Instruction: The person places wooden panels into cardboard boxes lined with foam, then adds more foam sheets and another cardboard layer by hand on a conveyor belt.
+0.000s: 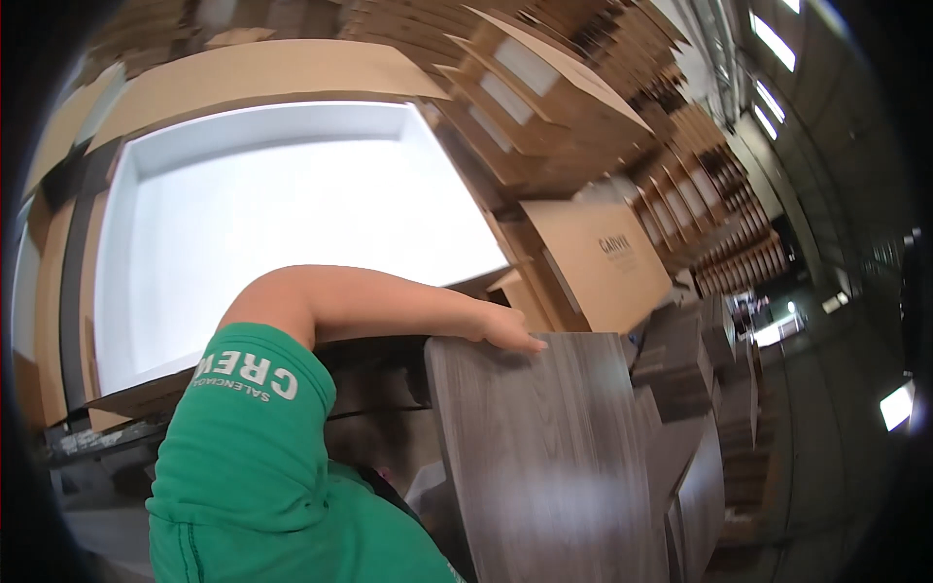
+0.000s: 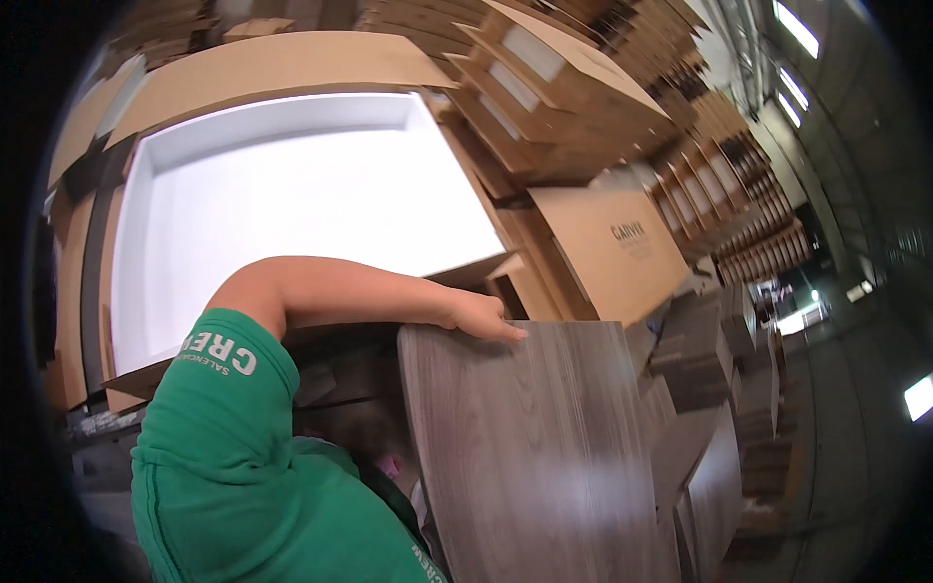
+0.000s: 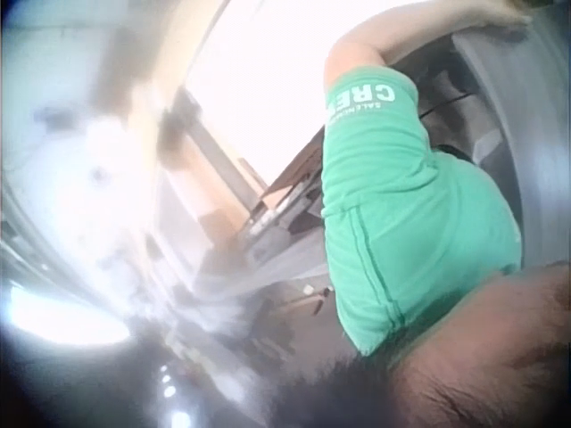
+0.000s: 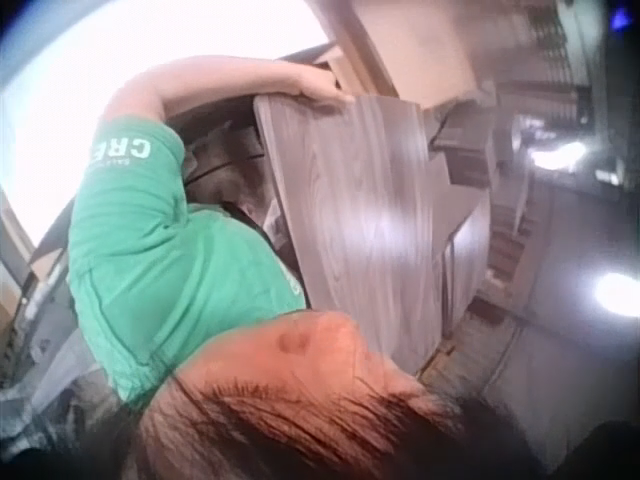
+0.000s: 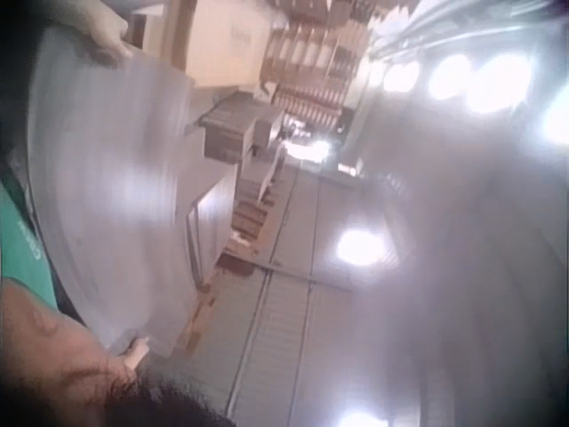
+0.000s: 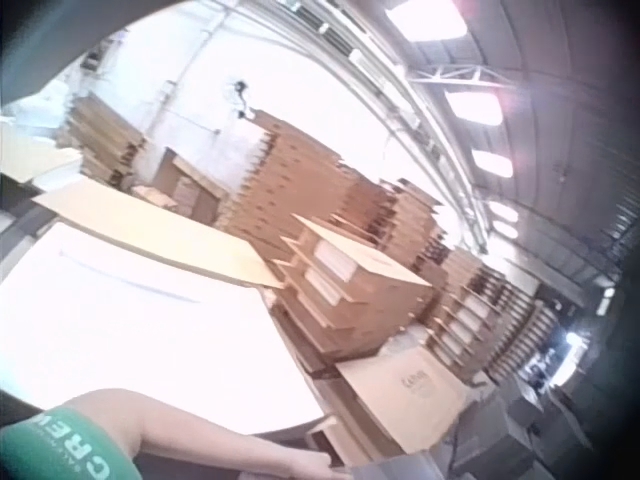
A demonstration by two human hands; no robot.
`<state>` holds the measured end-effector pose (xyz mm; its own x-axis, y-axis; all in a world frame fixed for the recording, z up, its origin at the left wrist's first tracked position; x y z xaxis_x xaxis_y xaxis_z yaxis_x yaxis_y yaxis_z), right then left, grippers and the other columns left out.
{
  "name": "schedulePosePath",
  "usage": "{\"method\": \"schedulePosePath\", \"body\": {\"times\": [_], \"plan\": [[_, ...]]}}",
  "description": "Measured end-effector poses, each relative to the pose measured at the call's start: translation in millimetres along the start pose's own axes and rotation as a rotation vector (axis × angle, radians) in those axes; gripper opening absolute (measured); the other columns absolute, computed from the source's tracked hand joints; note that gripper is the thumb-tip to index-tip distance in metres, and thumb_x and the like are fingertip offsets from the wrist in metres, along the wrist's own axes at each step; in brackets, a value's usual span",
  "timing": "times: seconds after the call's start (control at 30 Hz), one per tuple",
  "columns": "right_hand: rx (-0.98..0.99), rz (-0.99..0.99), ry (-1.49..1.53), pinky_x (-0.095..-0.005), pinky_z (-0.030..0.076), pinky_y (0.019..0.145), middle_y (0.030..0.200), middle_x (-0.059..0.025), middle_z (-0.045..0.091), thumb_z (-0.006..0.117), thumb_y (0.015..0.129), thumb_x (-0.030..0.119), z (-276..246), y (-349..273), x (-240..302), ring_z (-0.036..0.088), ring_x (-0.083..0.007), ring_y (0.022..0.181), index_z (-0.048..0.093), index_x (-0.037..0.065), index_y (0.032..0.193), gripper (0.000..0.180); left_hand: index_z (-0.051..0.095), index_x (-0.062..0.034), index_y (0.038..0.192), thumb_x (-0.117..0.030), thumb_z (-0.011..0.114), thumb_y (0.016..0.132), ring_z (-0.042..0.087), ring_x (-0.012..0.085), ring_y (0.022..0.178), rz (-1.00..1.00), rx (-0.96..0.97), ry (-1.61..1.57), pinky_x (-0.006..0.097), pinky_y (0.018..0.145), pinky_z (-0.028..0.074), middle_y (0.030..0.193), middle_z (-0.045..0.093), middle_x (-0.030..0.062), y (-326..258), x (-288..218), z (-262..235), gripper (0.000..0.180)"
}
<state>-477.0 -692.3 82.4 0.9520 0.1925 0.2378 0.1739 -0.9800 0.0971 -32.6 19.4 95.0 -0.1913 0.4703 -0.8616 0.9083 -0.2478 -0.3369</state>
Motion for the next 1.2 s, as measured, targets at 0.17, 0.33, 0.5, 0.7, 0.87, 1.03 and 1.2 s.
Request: {"method": "schedulePosePath", "body": {"times": [0.17, 0.33, 0.5, 0.7, 0.87, 1.03, 1.2], "plan": [[0.011, -0.184, 0.104, -0.0407, 0.048, 0.073, 0.102, -0.0206, 0.06, 0.047, 0.09, 0.033, -14, -9, 108, 0.058, -0.0292, 0.088, 0.053, -0.013, 0.106, 0.049, 0.048, 0.0162, 0.114, -0.056, 0.046, 0.083, 0.047, 0.0396, 0.111, -0.039, -0.22, -0.04, 0.04, 0.092, 0.039, 0.116, 0.047, 0.0342, -97, 90, -93, 0.078], [0.029, -0.814, 0.541, -0.045, 0.047, 0.076, 0.105, -0.0271, 0.058, 0.041, 0.091, 0.036, -15, -90, 311, 0.056, -0.0383, 0.092, 0.053, -0.013, 0.105, 0.053, 0.054, 0.0158, 0.106, -0.057, 0.048, 0.082, 0.056, 0.0315, 0.092, -0.149, -0.526, -0.167, 0.037, 0.08, 0.044, 0.101, 0.057, 0.0294, -225, 155, -155, 0.077], [-0.006, -1.308, -0.129, -0.0444, 0.045, 0.081, 0.103, -0.03, 0.057, 0.038, 0.091, 0.038, 14, -192, 518, 0.056, -0.0399, 0.093, 0.053, -0.015, 0.105, 0.057, 0.058, 0.0141, 0.101, -0.056, 0.05, 0.082, 0.057, 0.0233, 0.08, -0.311, -0.923, -0.341, 0.033, 0.072, 0.046, 0.091, 0.061, 0.0223, -350, 240, -170, 0.073], [0.539, -1.365, 0.467, -0.0447, 0.045, 0.081, 0.105, -0.0283, 0.057, 0.039, 0.09, 0.038, 28, -408, 677, 0.055, -0.0417, 0.095, 0.058, -0.007, 0.103, 0.05, 0.054, 0.0104, 0.111, -0.051, 0.049, 0.085, 0.054, 0.0243, 0.098, -0.457, -1.228, -0.642, 0.032, 0.082, 0.043, 0.109, 0.056, 0.0217, -466, 314, -138, 0.066], [1.561, -1.564, 0.904, -0.0286, 0.042, 0.071, 0.092, -0.0095, 0.054, 0.05, 0.088, 0.036, 30, -586, 700, 0.049, -0.0179, 0.083, 0.055, -0.003, 0.101, 0.041, 0.042, 0.0084, 0.125, -0.052, 0.049, 0.084, 0.042, 0.0308, 0.118, -0.665, -1.481, -0.72, 0.039, 0.095, 0.033, 0.129, 0.043, 0.0217, -530, 332, -111, 0.074], [1.57, -1.723, 0.783, -0.0284, 0.037, 0.086, 0.098, -0.0064, 0.055, 0.057, 0.083, 0.045, 31, -675, 739, 0.047, -0.017, 0.094, 0.056, 0.001, 0.104, 0.048, 0.043, 0.0077, 0.124, -0.051, 0.05, 0.083, 0.042, 0.0313, 0.117, -0.755, -1.633, -0.673, 0.038, 0.095, 0.033, 0.129, 0.043, 0.0216, -553, 317, -103, 0.072], [1.3, -1.553, 0.357, -0.0348, 0.043, 0.077, 0.09, -0.0115, 0.06, 0.052, 0.086, 0.041, 120, -731, 830, 0.054, -0.0245, 0.085, 0.061, 0.0, 0.098, 0.044, 0.046, 0.0086, 0.12, -0.039, 0.053, 0.081, 0.052, 0.0352, 0.108, -1.032, -1.481, -0.391, 0.039, 0.088, 0.041, 0.118, 0.051, 0.0268, -545, 357, -115, 0.062]]}}
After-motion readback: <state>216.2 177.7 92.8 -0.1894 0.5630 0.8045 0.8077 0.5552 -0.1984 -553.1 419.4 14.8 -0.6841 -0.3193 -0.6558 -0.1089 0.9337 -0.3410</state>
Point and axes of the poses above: each hand's wrist, its own y-axis towards the middle knuckle, its own z-axis out of the palm, x = y × z, the point moved 7 cm from there along y, towards the middle knuckle
